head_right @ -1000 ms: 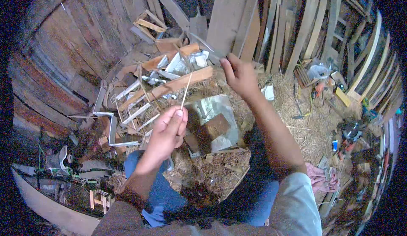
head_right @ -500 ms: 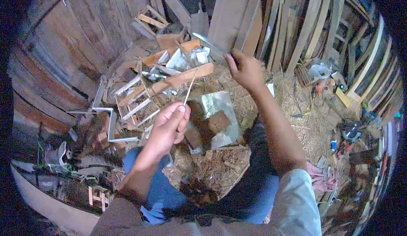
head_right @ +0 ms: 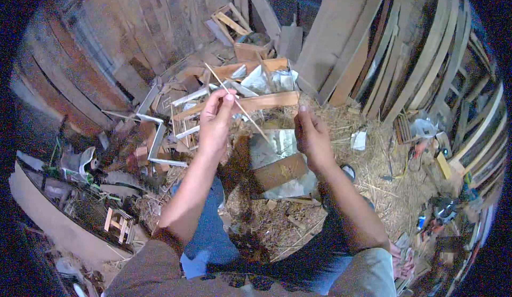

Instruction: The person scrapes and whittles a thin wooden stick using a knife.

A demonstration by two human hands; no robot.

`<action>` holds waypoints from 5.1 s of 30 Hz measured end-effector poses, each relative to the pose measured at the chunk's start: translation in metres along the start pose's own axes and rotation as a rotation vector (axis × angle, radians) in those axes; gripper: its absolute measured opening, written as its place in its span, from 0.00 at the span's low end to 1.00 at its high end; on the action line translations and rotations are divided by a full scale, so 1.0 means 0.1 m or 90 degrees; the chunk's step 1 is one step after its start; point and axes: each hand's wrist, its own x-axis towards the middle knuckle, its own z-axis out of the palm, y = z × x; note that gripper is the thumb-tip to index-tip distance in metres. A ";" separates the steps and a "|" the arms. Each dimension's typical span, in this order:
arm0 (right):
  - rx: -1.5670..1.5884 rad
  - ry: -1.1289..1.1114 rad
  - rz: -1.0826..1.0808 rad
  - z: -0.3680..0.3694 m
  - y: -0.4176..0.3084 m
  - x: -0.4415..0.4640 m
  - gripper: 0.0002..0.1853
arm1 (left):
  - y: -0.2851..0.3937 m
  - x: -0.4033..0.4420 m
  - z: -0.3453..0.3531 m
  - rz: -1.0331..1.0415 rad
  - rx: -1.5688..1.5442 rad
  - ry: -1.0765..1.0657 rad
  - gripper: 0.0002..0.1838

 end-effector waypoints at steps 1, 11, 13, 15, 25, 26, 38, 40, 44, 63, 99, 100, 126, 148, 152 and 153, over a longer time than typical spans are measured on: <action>-0.001 0.003 0.019 0.05 -0.04 -0.05 0.23 | -0.06 0.03 -0.01 0.031 -0.013 0.023 0.08; -0.047 0.041 0.072 0.26 0.27 -0.06 0.21 | -0.19 0.00 0.08 0.117 0.017 0.052 0.08; -0.035 0.027 0.085 0.26 0.33 -0.03 0.24 | -0.17 -0.04 0.14 0.107 0.026 0.056 0.07; -0.019 0.022 0.090 0.28 0.33 -0.02 0.23 | -0.15 -0.09 0.19 0.098 0.035 0.064 0.05; 0.130 0.073 0.155 0.30 0.38 0.07 0.21 | -0.29 -0.17 0.29 0.085 -0.005 0.016 0.05; 0.132 0.076 0.155 0.26 0.43 0.12 0.21 | -0.29 -0.18 0.29 0.084 -0.005 0.013 0.05; 0.287 0.190 0.080 -0.07 0.38 0.48 0.07 | -0.26 -0.22 0.19 -0.019 0.056 -0.060 0.12; 0.296 0.218 0.047 -0.07 0.21 0.42 0.11 | -0.23 -0.19 0.15 0.006 0.079 -0.057 0.11; 0.157 0.196 -0.012 -0.29 0.32 0.58 0.10 | -0.20 -0.17 0.07 -0.040 0.023 -0.046 0.10; 0.119 0.165 -0.040 0.06 0.28 0.43 0.12 | -0.30 -0.27 0.12 -0.111 0.140 -0.184 0.06; -0.703 -0.230 -0.423 -0.14 0.15 0.27 0.17 | -0.06 -0.38 0.21 -0.379 0.060 -0.239 0.13; -0.701 -0.229 -0.423 -0.13 0.14 0.27 0.17 | -0.08 -0.38 0.19 -0.380 0.061 -0.239 0.13; -0.957 -0.017 -0.566 -0.44 -0.05 0.37 0.17 | 0.20 -0.52 0.24 -0.471 -0.055 -0.233 0.11; -0.723 -0.187 -0.482 -0.36 0.05 0.35 0.17 | 0.14 -0.53 0.30 -0.501 -0.085 -0.242 0.11; -0.789 -0.176 -0.489 -0.40 0.03 0.43 0.18 | 0.19 -0.54 0.32 -0.498 -0.110 -0.249 0.10; -0.834 -0.120 -0.456 -0.43 0.03 0.46 0.18 | 0.24 -0.54 0.33 -0.505 -0.104 -0.225 0.10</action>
